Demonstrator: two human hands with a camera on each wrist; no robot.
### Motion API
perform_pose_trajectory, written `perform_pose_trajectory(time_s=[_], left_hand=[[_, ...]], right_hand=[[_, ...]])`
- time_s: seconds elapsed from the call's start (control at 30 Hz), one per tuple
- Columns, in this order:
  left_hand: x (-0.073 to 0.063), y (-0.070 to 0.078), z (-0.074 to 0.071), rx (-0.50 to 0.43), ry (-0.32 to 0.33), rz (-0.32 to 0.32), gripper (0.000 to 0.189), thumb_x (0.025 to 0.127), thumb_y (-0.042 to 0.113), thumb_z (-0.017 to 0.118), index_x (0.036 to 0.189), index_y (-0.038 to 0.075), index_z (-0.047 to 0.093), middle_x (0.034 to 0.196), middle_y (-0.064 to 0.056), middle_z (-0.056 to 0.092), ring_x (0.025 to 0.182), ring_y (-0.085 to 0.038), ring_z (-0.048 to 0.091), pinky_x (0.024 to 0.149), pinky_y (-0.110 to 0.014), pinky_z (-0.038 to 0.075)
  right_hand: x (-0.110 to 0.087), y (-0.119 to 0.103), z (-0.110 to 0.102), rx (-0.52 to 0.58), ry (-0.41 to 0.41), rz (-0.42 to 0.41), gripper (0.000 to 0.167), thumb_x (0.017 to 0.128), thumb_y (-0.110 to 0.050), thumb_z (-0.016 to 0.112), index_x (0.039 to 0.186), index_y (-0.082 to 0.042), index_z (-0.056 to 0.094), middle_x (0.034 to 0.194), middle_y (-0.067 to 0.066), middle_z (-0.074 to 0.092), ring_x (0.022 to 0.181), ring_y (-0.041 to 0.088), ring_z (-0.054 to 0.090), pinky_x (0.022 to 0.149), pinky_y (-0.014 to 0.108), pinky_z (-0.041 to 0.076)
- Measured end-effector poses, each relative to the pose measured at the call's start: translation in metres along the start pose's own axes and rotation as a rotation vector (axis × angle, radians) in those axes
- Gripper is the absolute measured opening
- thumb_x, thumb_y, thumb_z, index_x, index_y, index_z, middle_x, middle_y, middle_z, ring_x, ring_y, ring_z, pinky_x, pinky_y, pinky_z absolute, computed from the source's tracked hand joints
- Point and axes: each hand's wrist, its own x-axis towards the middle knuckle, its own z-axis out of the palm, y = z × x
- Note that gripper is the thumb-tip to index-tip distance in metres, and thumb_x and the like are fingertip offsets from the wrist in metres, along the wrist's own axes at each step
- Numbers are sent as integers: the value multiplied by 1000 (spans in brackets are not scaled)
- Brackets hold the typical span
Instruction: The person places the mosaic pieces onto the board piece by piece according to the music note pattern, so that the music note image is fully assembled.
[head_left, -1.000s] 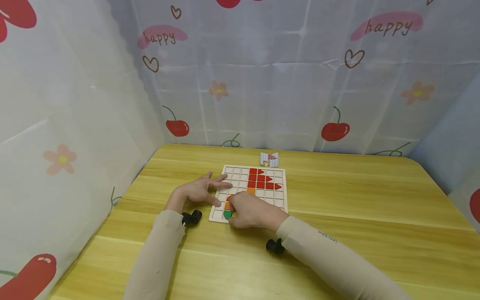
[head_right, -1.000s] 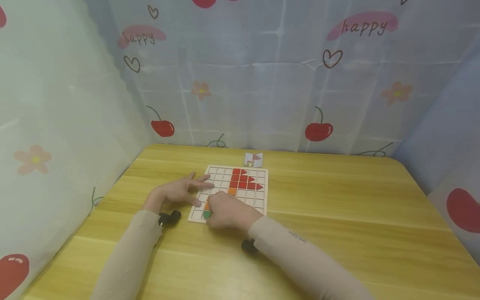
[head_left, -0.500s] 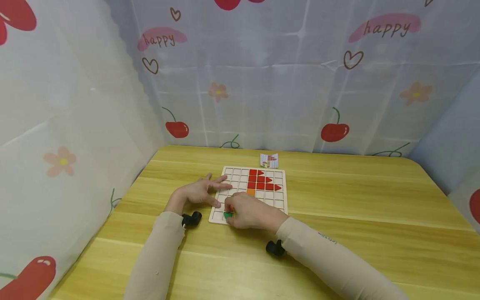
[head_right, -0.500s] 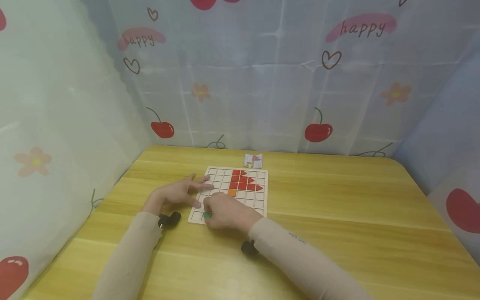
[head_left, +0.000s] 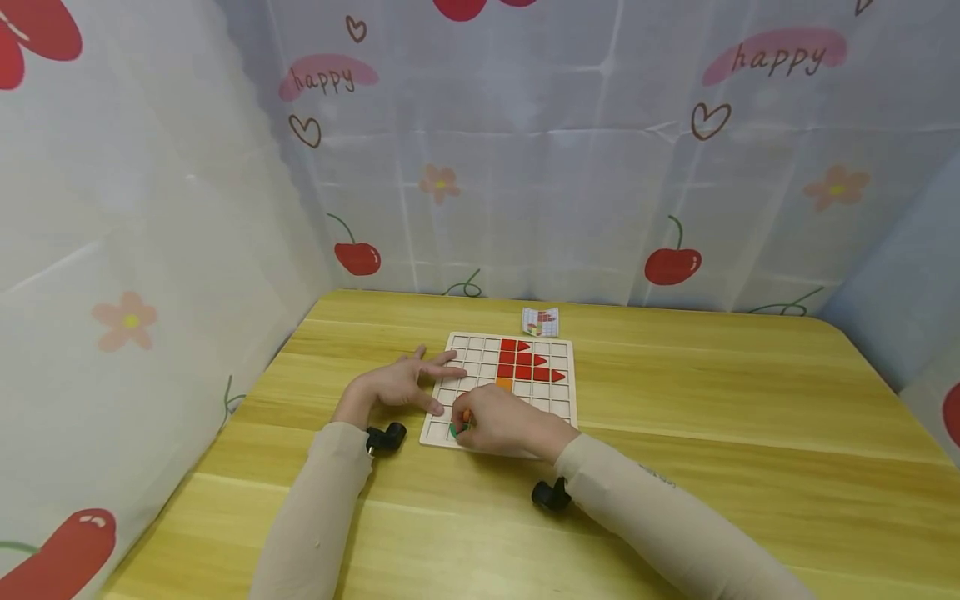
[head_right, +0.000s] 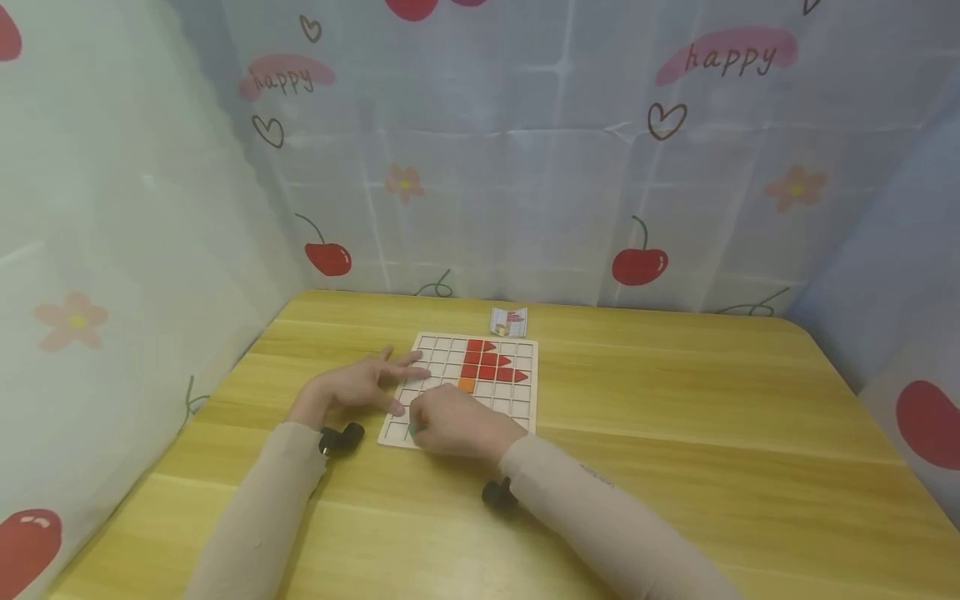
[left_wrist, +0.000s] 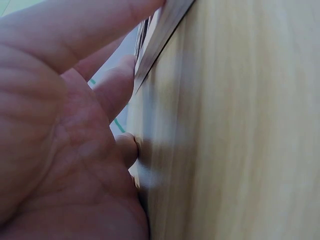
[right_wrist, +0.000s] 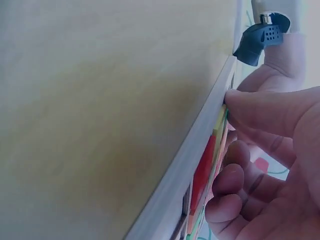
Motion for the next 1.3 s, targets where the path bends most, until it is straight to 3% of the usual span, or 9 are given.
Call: perform_pose_trajectory(time_s=[0.2,0.43,0.7,0.9,1.1,1.3], left_hand=[[0,-5,0,8,1,-1,68,86,33,82,147,46,54,172,21,14,160,-32,-21,116,-79,-9],[-2,-8,0,31,1,-1,69,87,34,81,147,49,53,171,23,12,160,-33,-21,116,-80,-8],[1,-8,-1,41,0,-7,67,88,33,80,146,50,53,172,22,12,160,-33,-20,117,-79,-9],[-1,-4,-3,35,-31,-13,67,89,31,80,148,47,52,173,18,10,159,-35,-21,118,-77,-9],[-5,-5,-6,29,-68,-14,68,91,28,79,151,43,51,174,15,7,159,-35,-23,120,-75,-8],[-9,-1,-17,114,-103,-11,65,94,29,75,153,39,49,175,7,7,159,-43,-17,121,-75,-1]], right_hand=[[-6,1,-3,-16,-10,-60,14,93,-12,67,97,-18,79,86,-12,67,72,8,53,70,23,47],[-16,5,-6,-44,-75,-104,20,98,-19,67,114,-21,78,81,-10,60,75,7,52,71,24,45],[-40,20,-15,-28,-48,-106,17,97,-20,69,111,-21,78,89,-13,65,81,6,56,77,24,49],[-63,40,-25,-16,-10,-116,19,95,-15,67,109,-21,79,87,-13,63,77,7,55,71,23,48],[-86,56,-36,-9,-2,-60,16,96,-15,68,108,-19,77,92,-9,62,75,7,52,69,24,48],[-100,70,-49,19,19,-7,16,96,-13,70,110,-16,76,103,-2,67,83,12,55,73,26,50]])
